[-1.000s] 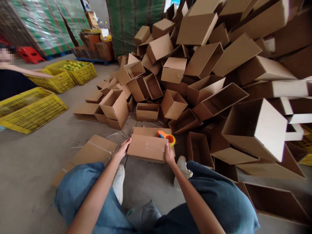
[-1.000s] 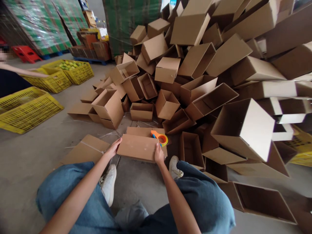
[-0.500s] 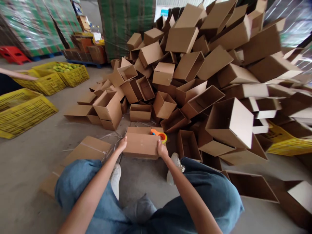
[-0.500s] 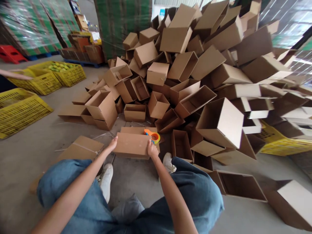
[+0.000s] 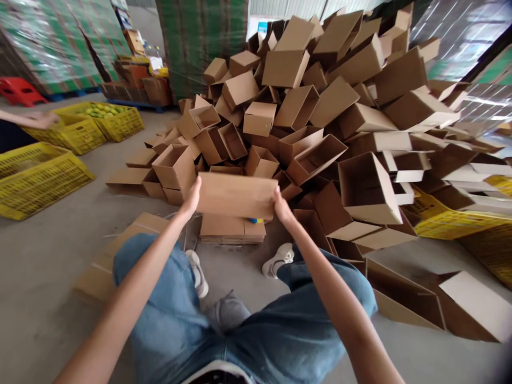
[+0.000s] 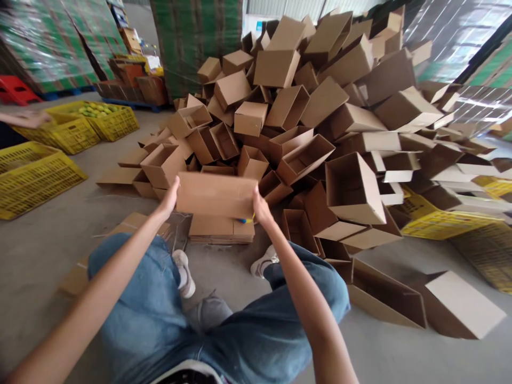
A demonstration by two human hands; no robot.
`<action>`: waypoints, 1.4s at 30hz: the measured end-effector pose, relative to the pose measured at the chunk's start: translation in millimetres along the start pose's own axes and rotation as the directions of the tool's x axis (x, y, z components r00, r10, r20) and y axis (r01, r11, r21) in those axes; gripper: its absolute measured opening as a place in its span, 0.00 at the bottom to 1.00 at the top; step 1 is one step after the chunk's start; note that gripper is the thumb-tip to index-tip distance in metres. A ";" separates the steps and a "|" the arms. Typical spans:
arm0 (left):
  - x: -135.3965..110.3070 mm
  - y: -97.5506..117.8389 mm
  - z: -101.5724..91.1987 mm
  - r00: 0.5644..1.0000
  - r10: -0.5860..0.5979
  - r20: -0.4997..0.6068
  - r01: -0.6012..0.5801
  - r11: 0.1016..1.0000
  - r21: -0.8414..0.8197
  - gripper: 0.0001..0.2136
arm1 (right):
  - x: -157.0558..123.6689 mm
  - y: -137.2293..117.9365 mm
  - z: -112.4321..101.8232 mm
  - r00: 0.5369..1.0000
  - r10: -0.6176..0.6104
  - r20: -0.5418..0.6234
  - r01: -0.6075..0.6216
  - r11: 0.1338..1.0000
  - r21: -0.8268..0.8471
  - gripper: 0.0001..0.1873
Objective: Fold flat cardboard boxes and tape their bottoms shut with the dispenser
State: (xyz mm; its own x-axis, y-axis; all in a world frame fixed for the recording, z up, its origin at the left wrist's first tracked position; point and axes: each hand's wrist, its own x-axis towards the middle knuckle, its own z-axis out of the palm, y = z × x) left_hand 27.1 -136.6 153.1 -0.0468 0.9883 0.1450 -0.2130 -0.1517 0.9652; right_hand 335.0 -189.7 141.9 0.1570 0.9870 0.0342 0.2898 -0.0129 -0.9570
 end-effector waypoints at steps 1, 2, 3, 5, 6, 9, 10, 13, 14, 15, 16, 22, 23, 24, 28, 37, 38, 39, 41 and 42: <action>-3.8 18.1 2.0 0.997 0.074 0.002 -0.074 0.996 -0.040 0.26 | -4.9 -18.2 -9.2 0.992 -0.126 -0.009 0.126 0.986 0.111 0.48; -7.7 34.8 2.1 0.990 0.137 0.034 -0.134 0.988 -0.083 0.28 | -10.9 -35.1 -17.7 0.972 -0.234 -0.031 0.235 0.952 0.194 0.47; -11.3 49.4 0.7 0.981 0.184 0.057 -0.175 0.976 -0.127 0.31 | -17.5 -49.7 -25.3 0.949 -0.307 -0.065 0.314 0.918 0.241 0.46; -16.3 70.0 -4.0 0.983 0.162 0.087 -0.146 0.976 -0.163 0.35 | -29.5 -69.7 -36.6 0.930 -0.347 -0.121 0.367 0.890 0.270 0.45; -17.3 75.5 -5.9 0.989 0.106 0.100 -0.088 0.982 -0.166 0.37 | -33.3 -74.5 -40.1 0.939 -0.326 -0.110 0.344 0.901 0.264 0.46; -14.5 74.4 -4.7 0.985 -0.137 0.101 0.152 0.976 -0.153 0.39 | -33.1 -71.5 -41.9 0.984 -0.174 0.028 0.162 0.957 0.241 0.51; -12.4 69.7 -1.9 0.973 -0.213 0.089 0.224 0.963 -0.153 0.39 | -30.0 -66.5 -40.1 0.990 -0.115 0.081 0.092 0.966 0.242 0.52; -7.0 51.7 8.6 0.917 -0.392 0.066 0.398 0.904 -0.158 0.35 | -19.4 -47.4 -31.8 0.982 0.026 0.185 -0.074 0.963 0.261 0.52; -6.0 46.1 11.7 0.895 -0.441 0.073 0.447 0.881 -0.156 0.35 | -16.7 -41.0 -29.3 0.977 0.060 0.204 -0.113 0.959 0.260 0.50; -5.3 41.4 14.2 0.875 -0.478 0.081 0.484 0.862 -0.150 0.33 | -14.5 -34.9 -27.3 0.973 0.088 0.214 -0.143 0.956 0.256 0.46; -4.7 37.8 16.2 0.864 -0.496 0.084 0.503 0.852 -0.145 0.32 | -12.9 -29.3 -25.9 0.968 0.114 0.223 -0.169 0.954 0.249 0.41; 5.2 33.6 21.1 0.915 -0.404 0.012 0.403 0.914 0.045 0.19 | -4.1 -1.7 -24.8 0.966 0.180 0.186 -0.225 0.938 0.262 0.23; 7.7 33.7 21.1 0.923 -0.385 -0.004 0.382 0.916 0.123 0.19 | -2.6 1.7 -24.4 0.968 0.189 0.165 -0.228 0.937 0.265 0.21; 9.9 33.2 20.8 0.934 -0.358 -0.017 0.354 0.915 0.194 0.19 | -1.4 4.4 -23.7 0.968 0.204 0.148 -0.237 0.936 0.261 0.20; 13.0 21.5 15.7 0.973 -0.223 -0.064 0.232 0.922 0.311 0.17 | 0.4 7.2 -20.3 0.959 0.254 0.123 -0.273 0.947 0.172 0.20; -5.4 9.9 -5.4 0.994 -0.086 -0.067 0.109 0.779 0.618 0.19 | -5.2 8.5 -21.7 0.988 0.133 0.081 -0.140 0.987 0.081 0.18; -6.2 13.9 -5.8 0.994 -0.087 -0.061 0.106 0.771 0.628 0.19 | -8.1 5.7 -22.8 0.988 0.122 0.096 -0.129 0.988 0.081 0.19; -6.5 17.8 -6.0 0.994 -0.085 -0.063 0.106 0.768 0.631 0.19 | -11.1 2.0 -24.2 0.989 0.106 0.107 -0.113 0.991 0.069 0.20; -6.0 23.6 -6.2 0.995 -0.080 -0.060 0.100 0.753 0.650 0.18 | -16.1 -5.7 -27.5 0.991 0.069 0.110 -0.069 0.998 -0.003 0.21; -5.8 25.1 -6.5 0.995 -0.088 -0.045 0.095 0.730 0.676 0.18 | -17.8 -8.2 -29.2 0.994 0.053 0.101 -0.046 0.996 -0.070 0.19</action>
State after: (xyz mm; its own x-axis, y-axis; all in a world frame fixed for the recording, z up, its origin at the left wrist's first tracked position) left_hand 15.8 -146.2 175.1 -0.0715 0.9962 0.0496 0.5001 -0.0072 0.8659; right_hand 357.4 -211.8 157.6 0.0764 0.9960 -0.0456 0.3476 -0.0695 -0.9351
